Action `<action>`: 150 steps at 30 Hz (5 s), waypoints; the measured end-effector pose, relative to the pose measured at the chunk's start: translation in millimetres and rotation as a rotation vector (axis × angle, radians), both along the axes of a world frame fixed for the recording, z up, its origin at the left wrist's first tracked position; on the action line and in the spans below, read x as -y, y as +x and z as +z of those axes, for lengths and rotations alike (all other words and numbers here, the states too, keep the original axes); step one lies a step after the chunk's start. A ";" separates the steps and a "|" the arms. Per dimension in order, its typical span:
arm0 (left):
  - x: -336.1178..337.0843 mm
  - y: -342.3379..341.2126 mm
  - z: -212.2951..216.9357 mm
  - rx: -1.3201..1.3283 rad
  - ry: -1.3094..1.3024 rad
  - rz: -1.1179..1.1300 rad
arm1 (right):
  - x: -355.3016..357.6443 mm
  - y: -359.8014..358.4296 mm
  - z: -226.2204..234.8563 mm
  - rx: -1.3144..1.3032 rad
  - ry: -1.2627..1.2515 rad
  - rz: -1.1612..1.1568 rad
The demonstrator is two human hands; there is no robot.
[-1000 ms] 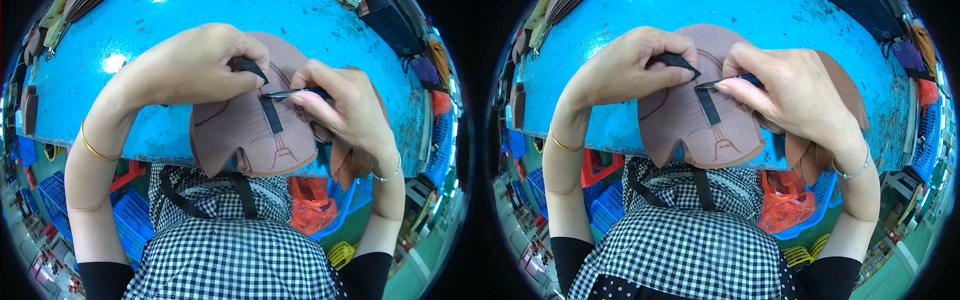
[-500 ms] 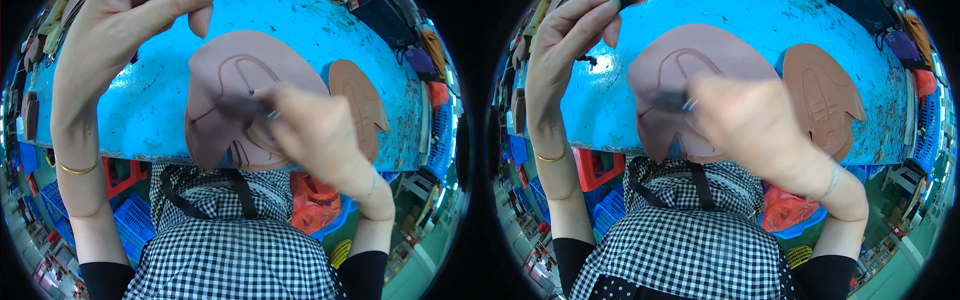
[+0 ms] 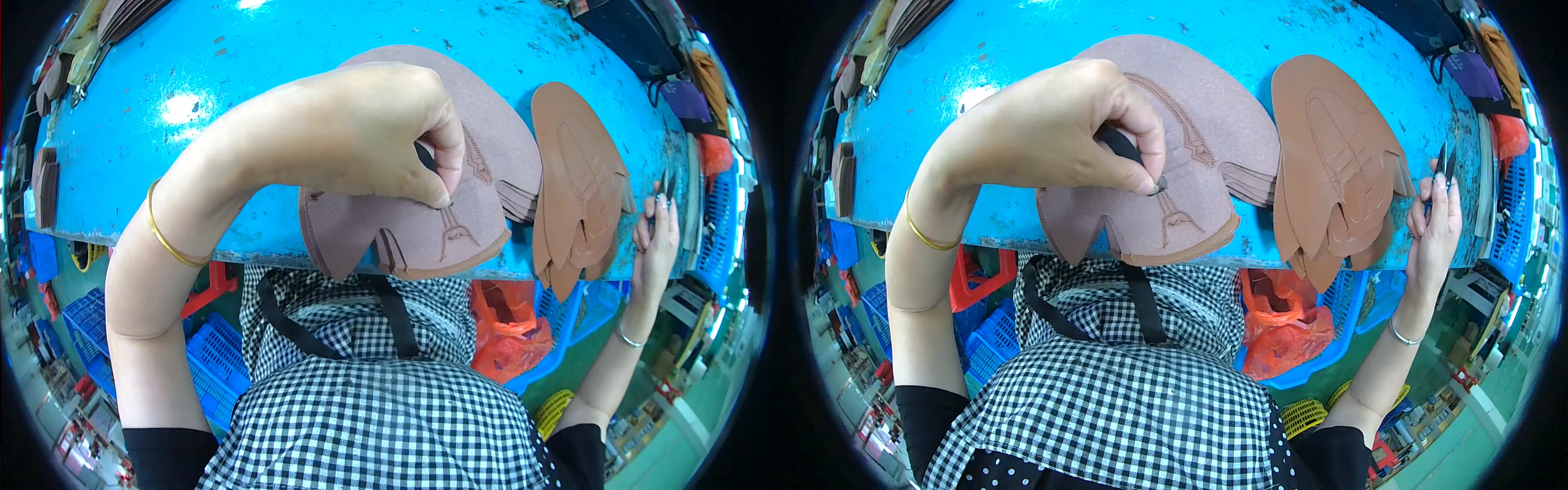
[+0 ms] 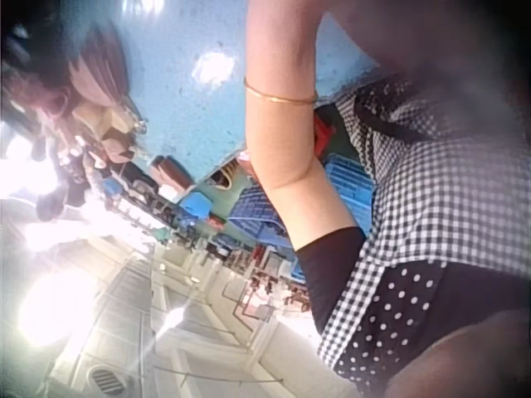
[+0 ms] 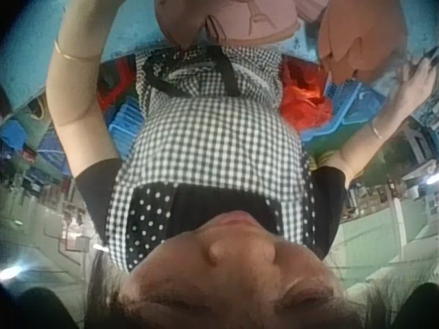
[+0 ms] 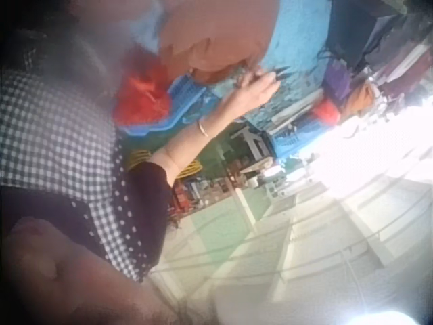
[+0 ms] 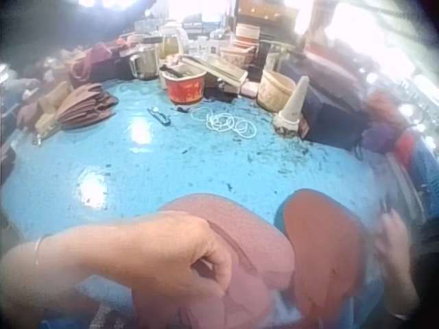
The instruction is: The recorder is trimming and assembling components for shoe uppers in a factory.
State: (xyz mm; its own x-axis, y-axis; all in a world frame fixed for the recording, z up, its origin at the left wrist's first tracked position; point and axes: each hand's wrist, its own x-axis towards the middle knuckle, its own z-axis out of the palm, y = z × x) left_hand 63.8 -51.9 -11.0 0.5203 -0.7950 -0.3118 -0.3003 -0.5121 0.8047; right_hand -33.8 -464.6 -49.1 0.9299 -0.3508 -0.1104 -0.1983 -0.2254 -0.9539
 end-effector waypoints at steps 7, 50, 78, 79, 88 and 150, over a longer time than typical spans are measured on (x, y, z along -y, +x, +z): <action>0.6 -5.3 -10.5 0.199 0.009 -0.002 | -94.2 12.2 18.3 0.181 -0.339 0.535; -39.0 5.4 -20.6 0.175 -0.251 0.295 | -193.6 63.3 37.5 0.440 -0.756 1.100; 1.0 0.1 -17.7 0.171 -0.045 0.044 | -17.9 5.7 6.9 0.006 0.013 0.177; 1.4 0.1 -18.5 0.190 -0.026 0.046 | -32.3 4.7 9.0 0.055 -0.068 0.211; -8.9 -6.3 -16.6 0.654 0.077 0.109 | -168.4 48.3 16.7 0.460 -0.843 1.183; 5.8 -2.4 -14.3 0.166 0.005 -0.004 | -25.8 1.8 11.3 0.101 -0.080 0.029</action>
State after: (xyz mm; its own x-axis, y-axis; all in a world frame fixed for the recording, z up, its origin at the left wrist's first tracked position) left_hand 61.4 -57.7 -25.3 0.5620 -0.7956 -0.2262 -0.4305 -0.5149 0.7413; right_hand -32.0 -438.8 -37.8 0.9448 -0.3274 0.0117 -0.0940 -0.3054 -0.9476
